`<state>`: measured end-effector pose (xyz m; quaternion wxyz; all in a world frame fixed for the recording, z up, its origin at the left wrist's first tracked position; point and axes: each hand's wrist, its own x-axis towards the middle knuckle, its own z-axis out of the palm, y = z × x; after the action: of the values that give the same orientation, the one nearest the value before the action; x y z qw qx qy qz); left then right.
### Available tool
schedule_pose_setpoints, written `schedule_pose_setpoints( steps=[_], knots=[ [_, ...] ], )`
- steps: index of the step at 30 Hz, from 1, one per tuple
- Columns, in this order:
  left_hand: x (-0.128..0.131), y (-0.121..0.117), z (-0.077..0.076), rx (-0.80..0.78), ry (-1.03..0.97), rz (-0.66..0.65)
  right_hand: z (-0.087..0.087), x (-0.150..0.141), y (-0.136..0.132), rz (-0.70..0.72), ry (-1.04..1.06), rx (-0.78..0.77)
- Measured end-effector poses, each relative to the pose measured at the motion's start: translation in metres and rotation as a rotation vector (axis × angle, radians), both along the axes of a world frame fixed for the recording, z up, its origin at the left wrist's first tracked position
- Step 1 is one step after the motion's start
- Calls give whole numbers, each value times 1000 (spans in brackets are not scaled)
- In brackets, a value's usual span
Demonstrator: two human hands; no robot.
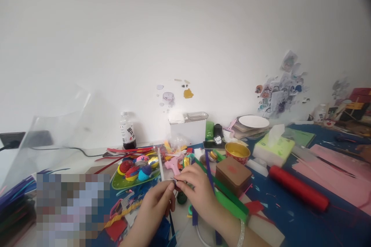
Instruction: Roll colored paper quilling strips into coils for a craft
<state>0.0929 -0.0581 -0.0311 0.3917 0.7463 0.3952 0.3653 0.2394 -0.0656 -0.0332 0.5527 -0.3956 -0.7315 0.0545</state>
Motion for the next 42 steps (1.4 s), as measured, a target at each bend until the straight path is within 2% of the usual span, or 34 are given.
schedule_pose_setpoints(
  steps=[2, 3, 8, 15, 23, 28, 35, 38, 42],
  knots=[
    [0, 3, -2, -65, -32, 24, -1, 0, 0, -38, -51, 13],
    [-1, 4, -4, -50, -30, 35, -1, 0, 0, -52, -65, 8],
    [-5, 7, -14, 213, 125, 101, -3, -3, 1, -61, -49, -123],
    [-7, 8, -19, 351, 265, 134, -9, -4, 6, -1, 16, -225],
    [-7, 10, -20, 504, 363, 114, -12, -11, 5, -79, -32, -154],
    [-6, 8, -18, 471, 382, 117, -14, -12, 6, -110, -70, -153],
    [-7, 9, -21, 389, 342, 113, -16, -10, 8, -84, -53, -205],
    [-7, 12, -21, 353, 299, 103, -13, -8, 8, -63, -39, -220],
    [-7, 15, -19, 232, 206, 88, -5, -1, 8, -48, 4, -217]
  ],
)
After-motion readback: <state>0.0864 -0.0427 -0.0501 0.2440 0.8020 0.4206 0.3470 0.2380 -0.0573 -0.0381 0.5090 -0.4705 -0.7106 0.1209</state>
